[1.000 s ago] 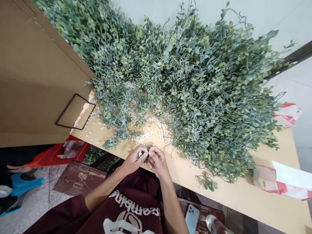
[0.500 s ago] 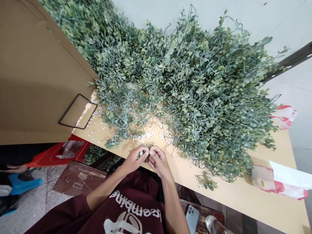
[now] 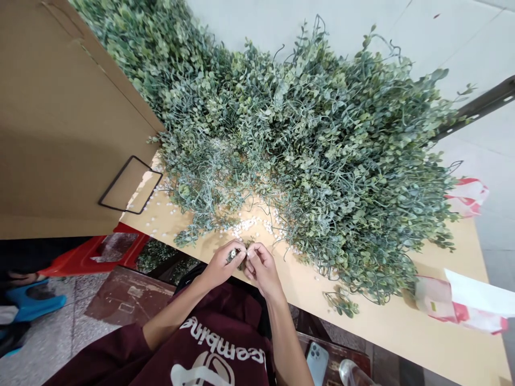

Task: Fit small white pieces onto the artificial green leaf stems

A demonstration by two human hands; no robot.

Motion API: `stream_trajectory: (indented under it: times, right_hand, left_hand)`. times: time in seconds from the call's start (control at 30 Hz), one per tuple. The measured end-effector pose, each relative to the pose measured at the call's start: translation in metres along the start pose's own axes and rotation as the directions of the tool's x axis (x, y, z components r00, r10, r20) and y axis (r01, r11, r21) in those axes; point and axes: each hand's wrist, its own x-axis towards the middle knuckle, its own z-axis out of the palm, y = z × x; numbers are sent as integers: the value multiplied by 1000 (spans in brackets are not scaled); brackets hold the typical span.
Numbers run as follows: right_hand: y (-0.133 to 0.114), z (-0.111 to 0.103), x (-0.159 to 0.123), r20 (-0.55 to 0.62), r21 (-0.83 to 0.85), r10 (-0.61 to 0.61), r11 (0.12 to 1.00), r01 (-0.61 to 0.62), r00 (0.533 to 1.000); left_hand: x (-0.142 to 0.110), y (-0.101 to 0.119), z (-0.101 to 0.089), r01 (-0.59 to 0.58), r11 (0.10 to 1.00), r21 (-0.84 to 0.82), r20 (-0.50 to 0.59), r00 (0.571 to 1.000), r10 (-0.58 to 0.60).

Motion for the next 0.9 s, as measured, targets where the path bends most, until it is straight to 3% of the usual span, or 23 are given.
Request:
stream_trajectory:
  times: [0.37,0.73,0.9]
  right_hand:
    - [1,0,0,-31,16,-28,999,28,999]
    - [9,4,-4,-147,-93,-149,986,136,978]
    - [17,7,-9,-257,-138,-205,975,174,945]
  left_hand:
    - [0,-3,2,35,999,-14,-25,999,-36]
    - [-1,-4,5,27,999,-45,-76,997,-31]
    - [-2,-3,6,24,999,-22,-73,997,-26]
